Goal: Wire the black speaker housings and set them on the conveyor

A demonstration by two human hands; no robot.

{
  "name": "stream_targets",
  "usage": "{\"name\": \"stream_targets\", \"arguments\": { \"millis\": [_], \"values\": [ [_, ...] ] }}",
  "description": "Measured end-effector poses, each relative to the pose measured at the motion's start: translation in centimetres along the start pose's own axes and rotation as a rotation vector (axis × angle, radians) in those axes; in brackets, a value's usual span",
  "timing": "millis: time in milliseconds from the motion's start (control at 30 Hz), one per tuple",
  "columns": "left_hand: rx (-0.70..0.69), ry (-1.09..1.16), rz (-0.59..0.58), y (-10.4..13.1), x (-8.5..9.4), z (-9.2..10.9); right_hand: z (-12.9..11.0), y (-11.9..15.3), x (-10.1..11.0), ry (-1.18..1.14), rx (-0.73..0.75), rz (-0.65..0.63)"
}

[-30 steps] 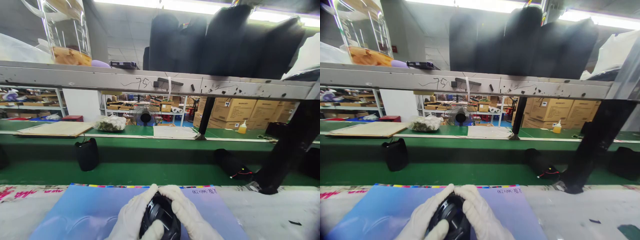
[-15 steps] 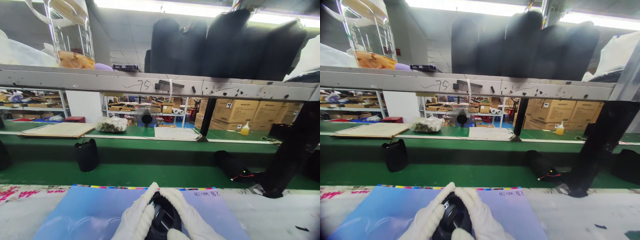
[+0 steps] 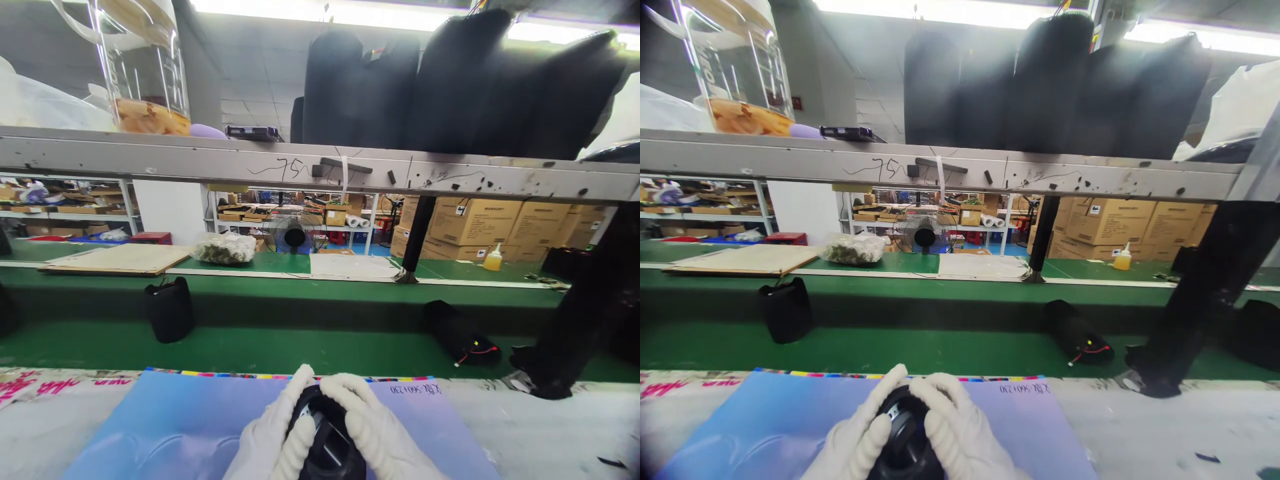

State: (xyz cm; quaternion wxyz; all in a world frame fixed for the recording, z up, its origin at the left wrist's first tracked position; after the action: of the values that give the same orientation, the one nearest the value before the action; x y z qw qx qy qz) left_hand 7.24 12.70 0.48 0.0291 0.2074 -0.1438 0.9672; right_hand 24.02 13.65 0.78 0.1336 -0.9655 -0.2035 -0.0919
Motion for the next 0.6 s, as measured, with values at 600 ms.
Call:
{"name": "stream_targets", "arguments": {
  "millis": [600],
  "values": [
    [-0.370, -0.372, 0.106, 0.9, 0.5, 2.0, 1.5, 1.2, 0.5, 0.003, -0.091, 0.037]
  ]
}}
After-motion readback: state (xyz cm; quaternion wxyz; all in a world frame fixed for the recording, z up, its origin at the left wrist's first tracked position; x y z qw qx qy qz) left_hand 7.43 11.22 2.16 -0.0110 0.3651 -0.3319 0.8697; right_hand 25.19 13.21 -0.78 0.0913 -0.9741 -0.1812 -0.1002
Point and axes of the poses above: each hand's wrist, its own y-axis away from the middle knuckle, its own x-axis out of the back of the hand, z = x × y, the point moved 8 cm from there along -y, towards the middle knuckle, and after that the axes turned 9 degrees about -y, right-handed, at the moved point
